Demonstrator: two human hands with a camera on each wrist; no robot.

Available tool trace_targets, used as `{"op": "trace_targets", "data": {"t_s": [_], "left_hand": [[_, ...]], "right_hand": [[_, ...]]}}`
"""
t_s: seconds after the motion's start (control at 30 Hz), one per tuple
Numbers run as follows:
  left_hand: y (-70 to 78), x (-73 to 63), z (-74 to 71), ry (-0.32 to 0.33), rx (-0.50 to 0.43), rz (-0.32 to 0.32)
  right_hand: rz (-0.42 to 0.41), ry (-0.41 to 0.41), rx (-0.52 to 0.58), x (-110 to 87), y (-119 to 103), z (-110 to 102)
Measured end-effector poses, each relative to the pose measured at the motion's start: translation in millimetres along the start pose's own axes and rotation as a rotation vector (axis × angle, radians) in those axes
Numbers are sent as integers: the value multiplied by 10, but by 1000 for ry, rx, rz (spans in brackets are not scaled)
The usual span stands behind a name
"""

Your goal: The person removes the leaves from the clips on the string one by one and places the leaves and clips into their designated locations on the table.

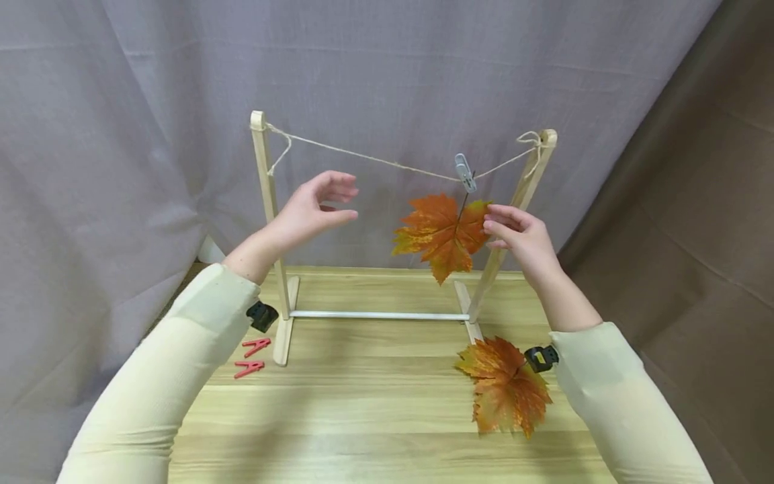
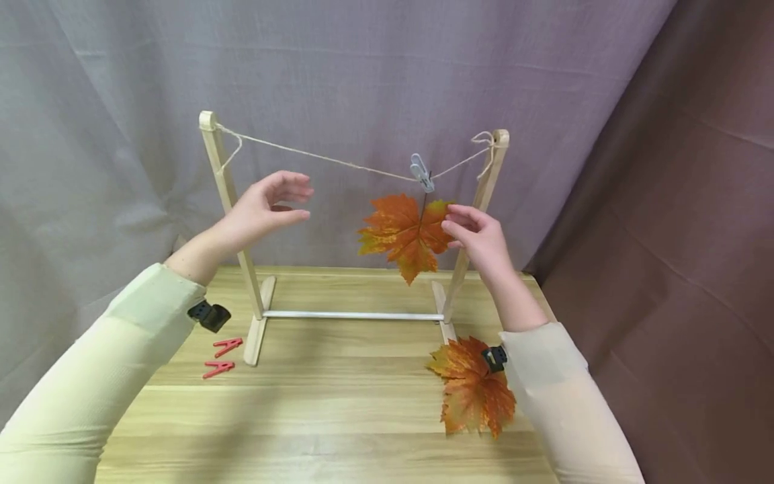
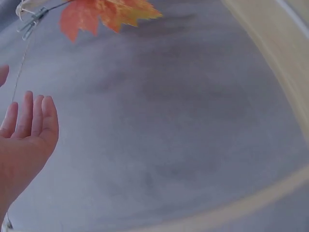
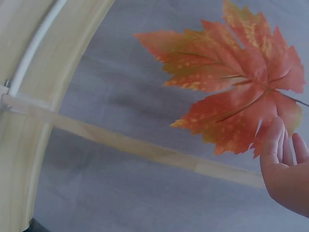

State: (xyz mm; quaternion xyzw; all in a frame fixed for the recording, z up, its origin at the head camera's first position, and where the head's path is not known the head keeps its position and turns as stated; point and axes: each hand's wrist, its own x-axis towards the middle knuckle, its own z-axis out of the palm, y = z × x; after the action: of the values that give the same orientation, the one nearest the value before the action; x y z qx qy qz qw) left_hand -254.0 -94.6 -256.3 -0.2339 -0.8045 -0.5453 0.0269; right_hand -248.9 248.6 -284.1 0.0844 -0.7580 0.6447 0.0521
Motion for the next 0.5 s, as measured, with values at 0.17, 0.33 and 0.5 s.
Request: {"op": "trace_targets", "data": {"t_s": [0.17, 0.33, 0.5], "left_hand": [[157, 188, 145, 9, -38, 18], [310, 339, 260, 2, -65, 52], [454, 446, 357, -15, -83, 89]], "right_hand": [[-13, 31, -71, 66, -49, 60], [-58, 94, -315, 136, -90, 136], [-77, 121, -372, 212, -142, 216]]}}
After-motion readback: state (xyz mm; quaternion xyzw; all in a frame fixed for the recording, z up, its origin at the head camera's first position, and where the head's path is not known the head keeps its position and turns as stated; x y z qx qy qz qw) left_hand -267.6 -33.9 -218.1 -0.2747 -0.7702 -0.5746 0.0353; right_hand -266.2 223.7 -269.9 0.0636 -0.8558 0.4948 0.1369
